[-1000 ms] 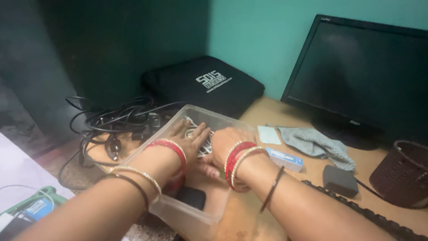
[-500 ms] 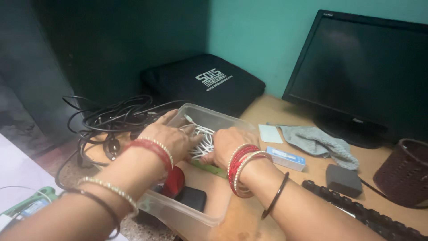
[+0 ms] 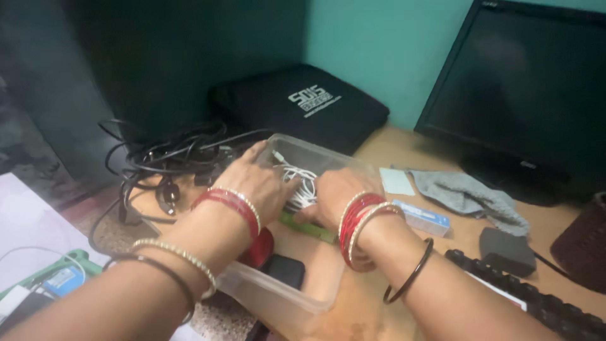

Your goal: The person organizes small electronic accessories and stationery items by sorting them into a clear plastic container and a green basket. They handle cables, a power adapter, a lens cap, scissors, and a box, placing them into the containers on a desk.

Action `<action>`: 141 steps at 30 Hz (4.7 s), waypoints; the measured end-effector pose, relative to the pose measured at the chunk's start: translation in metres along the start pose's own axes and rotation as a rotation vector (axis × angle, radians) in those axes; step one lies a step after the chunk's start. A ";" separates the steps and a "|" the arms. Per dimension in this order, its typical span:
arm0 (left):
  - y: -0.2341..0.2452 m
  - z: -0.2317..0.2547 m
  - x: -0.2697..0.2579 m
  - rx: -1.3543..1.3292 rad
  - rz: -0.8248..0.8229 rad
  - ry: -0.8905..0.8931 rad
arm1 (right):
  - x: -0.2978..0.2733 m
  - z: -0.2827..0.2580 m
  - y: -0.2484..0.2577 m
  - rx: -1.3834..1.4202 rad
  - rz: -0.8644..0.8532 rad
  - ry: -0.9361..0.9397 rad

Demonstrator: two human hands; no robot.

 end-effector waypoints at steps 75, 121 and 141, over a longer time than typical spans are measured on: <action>0.071 -0.005 -0.050 -0.311 -0.004 0.205 | -0.079 0.060 0.059 0.337 0.315 0.008; 0.047 0.007 -0.060 -0.229 -0.092 0.145 | -0.046 -0.004 0.008 0.121 0.063 0.151; 0.083 0.071 0.030 -0.348 0.089 -0.080 | -0.023 0.123 0.006 0.366 0.224 0.083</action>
Point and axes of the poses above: each hand's wrist, its own x-axis towards the middle knuckle, its own y-axis out of the back of the hand, z = x × y, the point moved 8 cm from there along x, towards the middle knuckle, and after that the axes turned 9 degrees about -z, right-handed, at the moved point
